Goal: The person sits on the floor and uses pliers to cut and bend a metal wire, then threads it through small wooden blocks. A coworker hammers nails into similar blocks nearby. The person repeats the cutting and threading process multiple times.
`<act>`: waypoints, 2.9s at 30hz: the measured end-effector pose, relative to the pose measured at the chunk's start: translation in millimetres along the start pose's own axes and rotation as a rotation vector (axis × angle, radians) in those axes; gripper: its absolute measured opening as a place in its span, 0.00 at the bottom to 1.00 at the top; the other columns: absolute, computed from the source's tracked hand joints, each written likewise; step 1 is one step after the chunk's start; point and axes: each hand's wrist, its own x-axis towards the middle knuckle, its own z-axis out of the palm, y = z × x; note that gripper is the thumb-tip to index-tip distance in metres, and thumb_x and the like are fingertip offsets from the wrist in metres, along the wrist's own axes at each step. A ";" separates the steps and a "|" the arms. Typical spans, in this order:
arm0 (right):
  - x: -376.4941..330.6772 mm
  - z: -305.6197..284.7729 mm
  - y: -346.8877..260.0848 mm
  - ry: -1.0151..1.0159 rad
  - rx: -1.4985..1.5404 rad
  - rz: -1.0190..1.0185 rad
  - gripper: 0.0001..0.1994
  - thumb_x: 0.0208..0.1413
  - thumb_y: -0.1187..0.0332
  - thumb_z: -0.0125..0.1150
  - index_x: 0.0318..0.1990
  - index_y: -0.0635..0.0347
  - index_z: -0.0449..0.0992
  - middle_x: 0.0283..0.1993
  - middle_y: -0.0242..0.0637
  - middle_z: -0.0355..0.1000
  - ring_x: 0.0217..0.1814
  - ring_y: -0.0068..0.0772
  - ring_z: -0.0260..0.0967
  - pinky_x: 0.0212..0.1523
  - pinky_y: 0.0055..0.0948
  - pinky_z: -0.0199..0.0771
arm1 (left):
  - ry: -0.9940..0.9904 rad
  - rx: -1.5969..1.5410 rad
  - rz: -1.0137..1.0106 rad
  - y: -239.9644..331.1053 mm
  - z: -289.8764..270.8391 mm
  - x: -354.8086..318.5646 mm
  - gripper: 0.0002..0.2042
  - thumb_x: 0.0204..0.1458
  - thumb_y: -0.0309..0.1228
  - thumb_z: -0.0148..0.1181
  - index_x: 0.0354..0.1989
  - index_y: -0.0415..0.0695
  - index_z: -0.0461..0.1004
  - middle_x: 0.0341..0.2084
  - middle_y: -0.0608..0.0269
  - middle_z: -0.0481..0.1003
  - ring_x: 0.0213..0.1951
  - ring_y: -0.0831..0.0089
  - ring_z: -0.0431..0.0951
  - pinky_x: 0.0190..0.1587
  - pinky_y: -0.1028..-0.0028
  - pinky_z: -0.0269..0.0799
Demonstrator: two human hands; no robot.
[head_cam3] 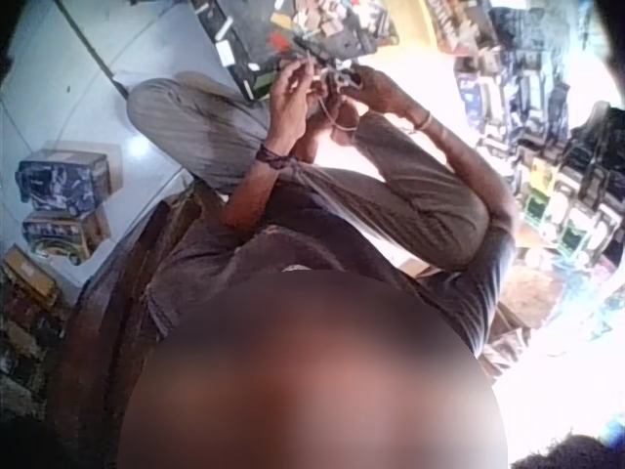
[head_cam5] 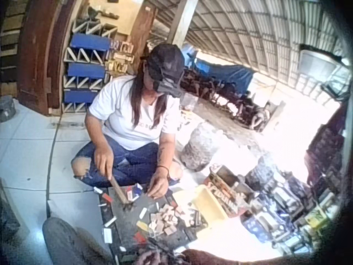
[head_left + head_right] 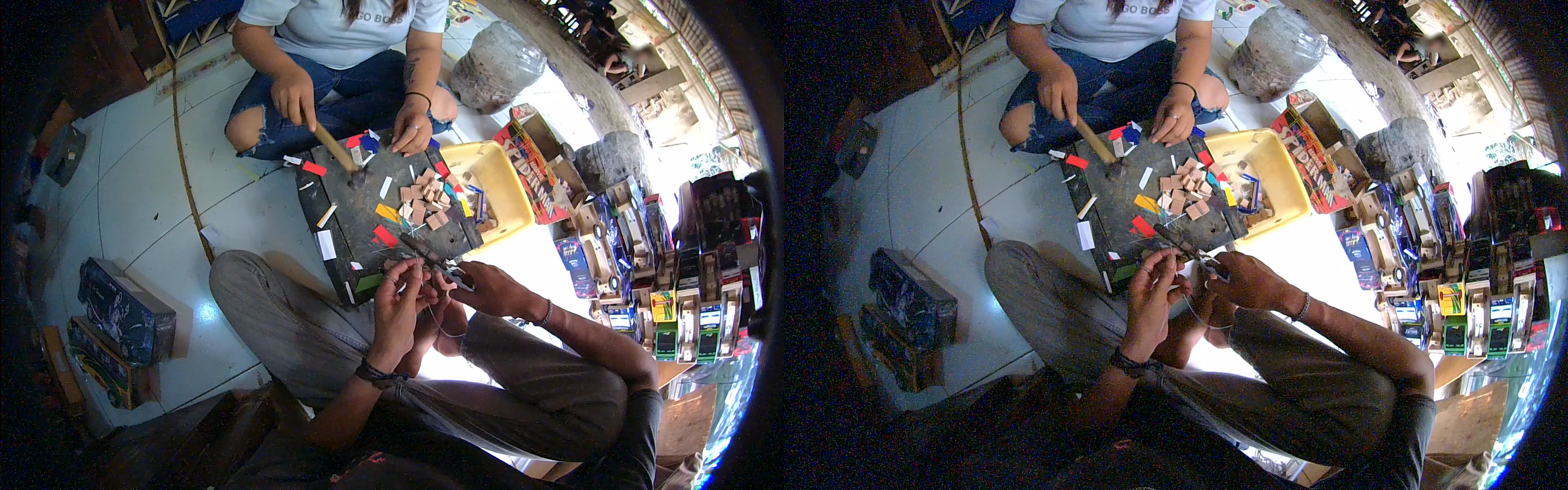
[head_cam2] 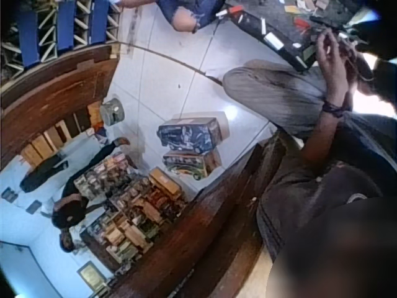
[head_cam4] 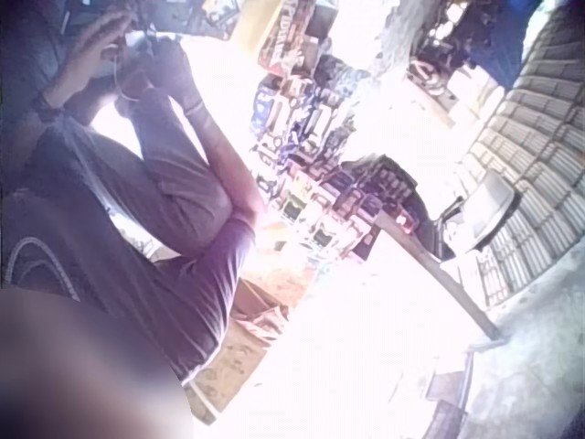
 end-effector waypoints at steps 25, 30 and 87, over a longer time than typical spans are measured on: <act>14.5 8.5 -4.5 -0.045 0.034 0.153 0.21 0.55 0.53 0.58 0.41 0.65 0.75 0.30 0.54 0.76 0.35 0.53 0.76 0.38 0.44 0.75 | 0.041 0.041 0.031 -1.4 0.2 -0.7 0.13 0.61 0.35 0.54 0.49 0.42 0.67 0.39 0.62 0.74 0.33 0.78 0.75 0.36 0.75 0.75; 19.7 15.2 3.0 0.041 -0.043 0.083 0.20 0.54 0.55 0.60 0.42 0.64 0.75 0.31 0.54 0.76 0.35 0.54 0.76 0.39 0.45 0.76 | 0.053 0.049 -0.009 -4.1 1.4 -1.0 0.12 0.63 0.37 0.52 0.47 0.41 0.69 0.39 0.59 0.75 0.34 0.74 0.77 0.40 0.73 0.76; 21.1 -58.8 -15.6 -0.157 0.038 -0.034 0.19 0.62 0.60 0.53 0.53 0.66 0.68 0.41 0.54 0.74 0.43 0.52 0.73 0.44 0.43 0.73 | 0.042 0.024 0.131 -34.0 14.6 -12.9 0.12 0.65 0.38 0.46 0.43 0.42 0.67 0.25 0.71 0.66 0.29 0.83 0.67 0.31 0.80 0.66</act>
